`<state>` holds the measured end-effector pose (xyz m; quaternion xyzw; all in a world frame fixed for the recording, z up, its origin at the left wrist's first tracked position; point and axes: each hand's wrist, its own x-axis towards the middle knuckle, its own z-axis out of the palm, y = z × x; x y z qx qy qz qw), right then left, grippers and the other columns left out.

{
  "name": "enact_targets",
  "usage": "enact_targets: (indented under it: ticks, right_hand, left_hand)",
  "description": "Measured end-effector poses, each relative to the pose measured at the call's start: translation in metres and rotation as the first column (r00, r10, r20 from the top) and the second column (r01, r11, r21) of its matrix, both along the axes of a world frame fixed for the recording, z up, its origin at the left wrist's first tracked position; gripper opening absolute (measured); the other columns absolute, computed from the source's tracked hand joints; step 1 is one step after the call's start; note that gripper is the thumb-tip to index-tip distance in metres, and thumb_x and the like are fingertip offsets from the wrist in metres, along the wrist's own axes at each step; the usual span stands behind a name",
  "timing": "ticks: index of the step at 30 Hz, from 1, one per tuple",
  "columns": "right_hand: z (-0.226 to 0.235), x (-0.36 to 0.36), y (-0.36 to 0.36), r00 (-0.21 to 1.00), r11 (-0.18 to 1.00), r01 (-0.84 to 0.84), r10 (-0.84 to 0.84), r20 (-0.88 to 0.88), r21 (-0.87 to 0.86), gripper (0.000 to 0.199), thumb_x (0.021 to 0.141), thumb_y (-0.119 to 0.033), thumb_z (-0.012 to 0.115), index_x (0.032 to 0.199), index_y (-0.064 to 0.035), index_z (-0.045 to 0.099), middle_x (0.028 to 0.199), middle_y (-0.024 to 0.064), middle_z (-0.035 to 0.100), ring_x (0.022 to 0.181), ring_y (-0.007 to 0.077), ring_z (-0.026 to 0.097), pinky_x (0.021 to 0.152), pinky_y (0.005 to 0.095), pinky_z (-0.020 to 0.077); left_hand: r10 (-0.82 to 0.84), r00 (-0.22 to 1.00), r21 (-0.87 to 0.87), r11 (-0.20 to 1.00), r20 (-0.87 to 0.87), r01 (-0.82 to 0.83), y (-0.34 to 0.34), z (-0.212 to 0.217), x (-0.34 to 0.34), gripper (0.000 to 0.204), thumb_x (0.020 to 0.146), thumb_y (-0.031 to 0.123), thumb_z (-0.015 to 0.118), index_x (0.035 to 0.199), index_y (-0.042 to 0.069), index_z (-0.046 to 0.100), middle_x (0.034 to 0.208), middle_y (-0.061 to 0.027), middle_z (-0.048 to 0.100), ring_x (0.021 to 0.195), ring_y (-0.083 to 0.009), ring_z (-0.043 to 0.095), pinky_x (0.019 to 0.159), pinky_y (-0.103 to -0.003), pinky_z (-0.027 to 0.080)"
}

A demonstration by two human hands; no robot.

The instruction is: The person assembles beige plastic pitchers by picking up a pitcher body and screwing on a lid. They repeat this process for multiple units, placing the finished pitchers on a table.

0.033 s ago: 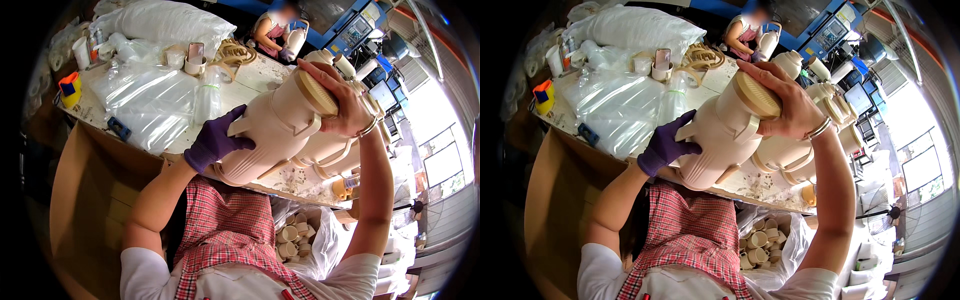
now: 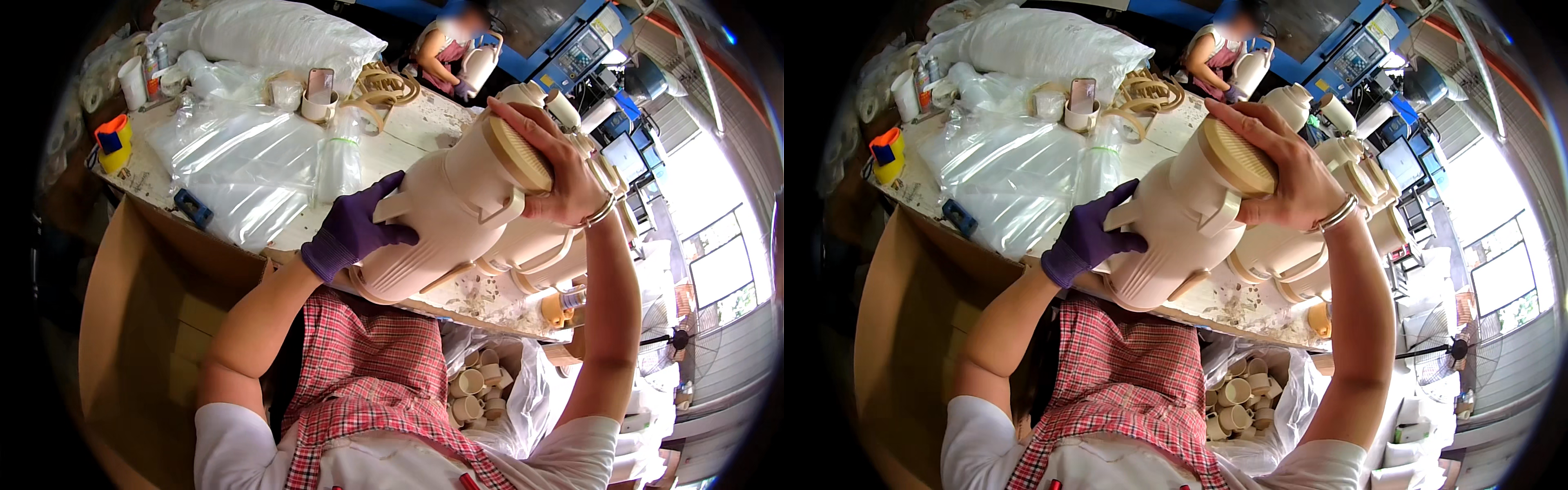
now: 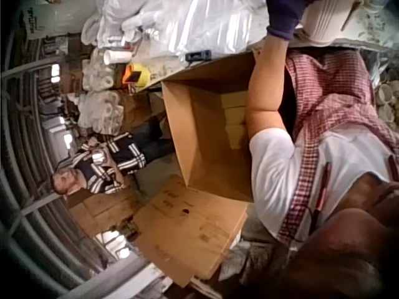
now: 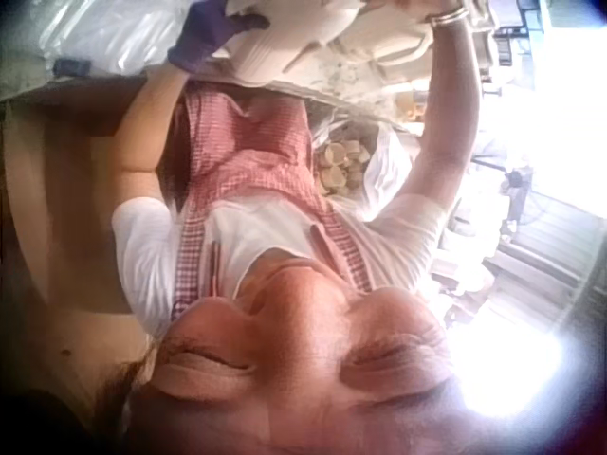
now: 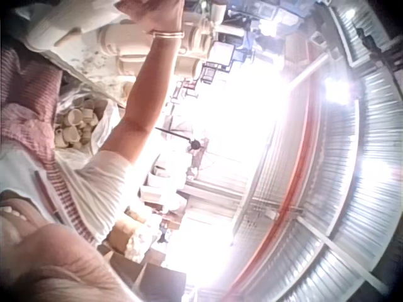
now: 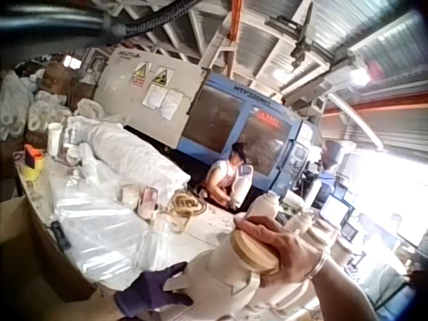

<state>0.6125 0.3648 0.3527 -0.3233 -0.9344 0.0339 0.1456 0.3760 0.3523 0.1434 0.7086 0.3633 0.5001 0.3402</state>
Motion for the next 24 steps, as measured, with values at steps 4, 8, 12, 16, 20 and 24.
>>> enact_targets:
  ticks: [4, 8, 12, 16, 20, 24]
  right_hand:
    - [-0.007, 0.0, 0.008, 1.0, 1.0, -0.008, 0.008, -0.013, -0.002, 0.108, 0.047, -0.044, 0.077, 0.145, -0.017, 0.041, 0.134, 0.0175, 0.046, 0.117, 0.0364, 0.052, 0.102, 0.0451, 0.041]
    - [-0.011, 0.0, 0.008, 0.999, 1.0, -0.006, 0.006, -0.033, 0.005, 0.102, 0.053, -0.048, 0.074, 0.145, -0.0165, 0.041, 0.133, 0.0174, 0.047, 0.115, 0.0368, 0.052, 0.101, 0.0451, 0.0413]
    - [-0.011, -0.001, 0.012, 1.0, 1.0, -0.022, 0.022, 0.0, -0.001, 0.101, 0.055, -0.05, 0.074, 0.144, -0.0143, 0.041, 0.132, 0.017, 0.047, 0.117, 0.0354, 0.052, 0.102, 0.0441, 0.0409]
    - [-0.016, -0.001, 0.004, 0.992, 0.992, 0.129, -0.128, -0.011, 0.015, 0.096, 0.059, -0.048, 0.072, 0.143, -0.0142, 0.041, 0.13, 0.0166, 0.049, 0.115, 0.0352, 0.053, 0.101, 0.0441, 0.0418]
    - [-0.019, -0.045, -0.007, 0.675, 0.683, 0.716, -0.73, 0.103, 0.148, 0.093, 0.068, -0.055, 0.067, 0.144, -0.012, 0.038, 0.129, 0.028, 0.047, 0.113, 0.0409, 0.053, 0.098, 0.0452, 0.0436]
    - [-0.016, -0.074, -0.005, 0.584, 0.598, 0.796, -0.799, 0.145, 0.09, 0.091, 0.069, -0.059, 0.065, 0.135, -0.0016, 0.042, 0.125, 0.0302, 0.05, 0.114, 0.043, 0.052, 0.098, 0.0452, 0.0432]
  left_hand:
    - [-0.009, 1.0, 0.005, 1.0, 0.022, 0.009, 0.008, -0.009, -0.001, 0.089, 0.063, 0.027, 0.088, 0.14, 0.01, 0.046, 0.113, -0.0134, 0.067, 0.098, -0.0192, 0.067, 0.085, -0.033, 0.052]
    - [-0.012, 1.0, 0.004, 1.0, 0.001, 0.012, 0.008, -0.005, -0.002, 0.09, 0.063, 0.031, 0.088, 0.139, 0.009, 0.046, 0.111, -0.0146, 0.068, 0.098, -0.0212, 0.067, 0.085, -0.033, 0.052]
    - [-0.021, 1.0, -0.005, 1.0, 0.006, 0.021, 0.009, -0.006, -0.004, 0.09, 0.063, 0.037, 0.087, 0.138, 0.006, 0.046, 0.108, -0.0176, 0.067, 0.098, -0.0246, 0.068, 0.085, -0.035, 0.054]
    - [0.023, 0.999, -0.074, 0.997, 0.035, -0.021, -0.004, -0.004, 0.011, 0.094, 0.065, 0.028, 0.087, 0.143, 0.006, 0.039, 0.103, -0.0154, 0.07, 0.091, -0.019, 0.069, 0.077, -0.032, 0.054]
    - [0.053, 0.982, 0.054, 0.996, 0.179, -0.064, -0.073, -0.023, 0.108, 0.11, 0.076, 0.02, 0.078, 0.147, -0.002, -0.003, 0.126, -0.0254, 0.054, 0.096, -0.0242, 0.062, 0.072, -0.033, 0.054]
    - [-0.095, 0.993, 0.154, 0.984, 0.066, 0.084, -0.073, -0.021, 0.148, 0.118, 0.079, 0.013, 0.073, 0.14, -0.009, -0.026, 0.101, -0.0145, 0.053, 0.079, -0.0217, 0.054, 0.074, -0.033, 0.049]
